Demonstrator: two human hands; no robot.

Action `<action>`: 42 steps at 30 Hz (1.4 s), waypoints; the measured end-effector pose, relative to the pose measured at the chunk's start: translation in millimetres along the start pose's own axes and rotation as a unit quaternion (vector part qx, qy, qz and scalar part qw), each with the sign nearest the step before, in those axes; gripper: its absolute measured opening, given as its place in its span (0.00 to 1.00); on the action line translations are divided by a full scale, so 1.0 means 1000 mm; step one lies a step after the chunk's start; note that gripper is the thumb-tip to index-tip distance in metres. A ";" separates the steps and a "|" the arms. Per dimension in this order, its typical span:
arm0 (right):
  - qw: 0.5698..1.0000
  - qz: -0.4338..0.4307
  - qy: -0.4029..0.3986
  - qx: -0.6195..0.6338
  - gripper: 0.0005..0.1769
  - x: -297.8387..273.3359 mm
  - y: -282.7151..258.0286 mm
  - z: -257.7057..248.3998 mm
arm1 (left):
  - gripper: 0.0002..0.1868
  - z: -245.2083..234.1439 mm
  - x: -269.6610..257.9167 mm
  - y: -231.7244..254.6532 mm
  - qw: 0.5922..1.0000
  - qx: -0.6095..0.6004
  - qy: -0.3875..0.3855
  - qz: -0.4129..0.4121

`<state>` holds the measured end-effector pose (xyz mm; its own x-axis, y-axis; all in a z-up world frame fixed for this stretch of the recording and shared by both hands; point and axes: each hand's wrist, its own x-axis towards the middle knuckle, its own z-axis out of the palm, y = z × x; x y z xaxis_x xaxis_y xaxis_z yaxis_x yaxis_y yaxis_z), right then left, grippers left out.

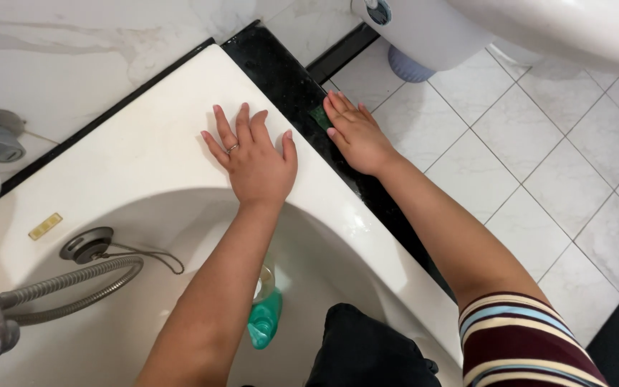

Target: Cleaning shampoo and soap bottles and the bathtub rim with a sponge and water.

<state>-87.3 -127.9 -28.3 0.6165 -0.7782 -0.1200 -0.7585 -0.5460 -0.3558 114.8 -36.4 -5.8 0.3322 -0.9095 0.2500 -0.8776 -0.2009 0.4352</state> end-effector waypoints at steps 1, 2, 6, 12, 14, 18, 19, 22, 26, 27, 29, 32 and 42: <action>1.000 -0.002 -0.002 0.028 0.33 0.004 0.001 0.000 | 0.29 -0.001 0.001 0.001 1.000 -0.006 -0.004 -0.006; 0.998 0.001 -0.006 0.059 0.33 0.004 0.002 0.002 | 0.29 -0.002 0.000 0.001 1.000 -0.011 -0.014 -0.009; 0.999 0.012 0.003 0.037 0.33 -0.035 0.002 0.002 | 0.27 -0.004 -0.001 0.001 1.000 -0.012 0.013 0.001; 1.000 0.007 -0.009 -0.015 0.34 0.013 -0.007 0.003 | 0.25 0.002 -0.003 -0.001 0.999 -0.018 0.029 0.003; 1.000 -0.001 0.003 0.020 0.34 0.059 -0.014 0.001 | 0.23 0.003 -0.005 -0.003 0.999 -0.012 0.029 0.006; 1.000 -0.019 0.021 0.003 0.32 0.126 -0.029 0.006 | 0.21 -0.001 -0.003 0.000 1.000 -0.018 0.016 -0.016; 1.000 -0.013 0.026 -0.012 0.32 0.133 -0.033 0.005 | 0.20 -0.001 -0.002 0.001 1.000 -0.019 0.010 -0.022; 0.999 -0.036 0.023 -0.029 0.32 0.122 -0.038 0.004 | 0.19 0.001 -0.002 -0.001 0.999 -0.018 0.013 -0.023; 0.996 -0.077 -0.041 -0.025 0.32 0.094 -0.039 -0.002 | 0.19 0.004 -0.003 -0.005 1.000 -0.022 0.016 -0.007; 0.996 -0.079 -0.044 -0.025 0.32 0.110 -0.037 -0.002 | 0.19 0.003 -0.001 -0.003 1.000 -0.021 0.016 -0.011; 0.997 -0.058 -0.006 -0.049 0.33 0.133 -0.034 0.006 | 0.20 -0.002 -0.002 0.000 0.999 -0.023 0.018 -0.013; 0.997 -0.033 0.056 -0.030 0.32 0.187 -0.046 0.017 | 0.18 0.004 -0.005 -0.003 0.999 -0.011 0.036 -0.009; 0.971 -0.228 0.007 0.076 0.27 0.126 -0.032 0.007 | 0.19 0.004 -0.002 -0.005 0.999 -0.013 0.045 -0.004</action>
<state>16.0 -206.9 -38.6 0.8774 -0.4707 0.0933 -0.3671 -0.7836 -0.5013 116.7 -34.8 -12.2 0.3709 -0.8707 0.3230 -0.8654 -0.1979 0.4604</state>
